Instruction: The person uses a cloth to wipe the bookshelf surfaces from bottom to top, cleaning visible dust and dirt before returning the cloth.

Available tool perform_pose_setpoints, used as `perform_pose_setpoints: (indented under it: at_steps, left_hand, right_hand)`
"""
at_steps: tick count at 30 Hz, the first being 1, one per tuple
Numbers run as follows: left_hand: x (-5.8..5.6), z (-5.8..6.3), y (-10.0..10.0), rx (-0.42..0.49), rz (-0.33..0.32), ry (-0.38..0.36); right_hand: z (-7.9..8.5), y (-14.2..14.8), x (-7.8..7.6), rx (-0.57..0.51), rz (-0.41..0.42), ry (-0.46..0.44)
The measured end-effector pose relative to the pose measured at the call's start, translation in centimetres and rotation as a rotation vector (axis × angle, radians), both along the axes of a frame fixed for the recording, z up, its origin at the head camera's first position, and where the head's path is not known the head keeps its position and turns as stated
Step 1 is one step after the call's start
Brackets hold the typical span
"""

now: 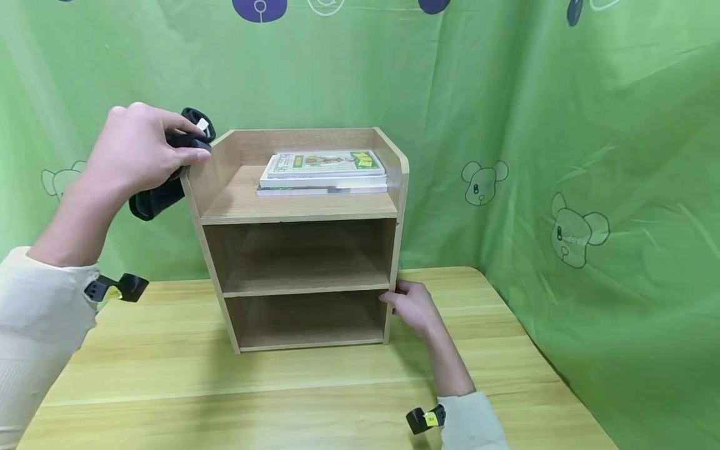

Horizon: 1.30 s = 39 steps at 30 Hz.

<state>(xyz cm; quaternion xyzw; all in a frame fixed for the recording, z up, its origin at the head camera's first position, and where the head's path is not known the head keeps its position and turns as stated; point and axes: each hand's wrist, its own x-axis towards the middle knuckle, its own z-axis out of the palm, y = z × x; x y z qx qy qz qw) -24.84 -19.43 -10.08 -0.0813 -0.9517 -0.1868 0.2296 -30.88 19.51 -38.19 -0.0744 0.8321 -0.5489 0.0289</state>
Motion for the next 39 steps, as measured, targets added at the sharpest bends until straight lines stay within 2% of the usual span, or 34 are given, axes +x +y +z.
perform_pose_setpoints:
  at_steps: [4, 7, 11, 14, 19, 21, 24, 27, 30, 37, 39]
  left_hand:
    - [0.5, 0.8, -0.8, 0.002, -0.012, -0.145]
    - [0.6, 1.1, -0.9, -0.018, -0.005, -0.171]
    - [0.3, 1.0, -0.5, -0.031, 0.008, -0.109]
    - [-0.2, 0.8, -0.9, -0.015, 0.038, -0.03]
    - [-1.3, 0.6, -3.6, -0.025, 0.135, 0.158]
    - [-1.8, 0.6, -4.9, -0.027, 0.182, 0.212]
    - [-2.2, 0.6, -6.3, 0.038, 0.242, 0.22]
    - [-2.3, 0.5, -6.6, 0.099, 0.259, 0.231]
    - [-2.0, 0.5, -5.5, 0.115, 0.225, 0.267]
    - [-0.5, -0.1, -0.4, 0.077, 0.02, 0.428]
    - [-0.2, -0.2, 0.8, 0.048, -0.019, 0.408]
  right_hand:
    - [0.1, 0.0, 0.0, 0.003, 0.002, 0.002]
    - [0.1, 0.0, 0.1, 0.007, 0.002, 0.003]
    - [0.1, 0.0, 0.2, 0.015, -0.003, 0.004]
    - [0.1, 0.0, 0.2, 0.013, -0.01, 0.002]
    - [0.0, -0.2, 0.2, 0.001, -0.007, 0.0]
    - [0.0, -0.3, 0.3, -0.002, -0.004, -0.001]
    - [0.0, -0.4, 0.3, -0.001, -0.005, 0.001]
    - [0.0, -0.4, 0.2, 0.001, -0.009, 0.004]
    - [0.0, -0.4, 0.2, 0.007, -0.013, 0.008]
    - [0.1, -0.3, 0.3, 0.023, -0.01, 0.006]
    - [0.1, -0.3, 0.3, 0.028, -0.011, 0.009]
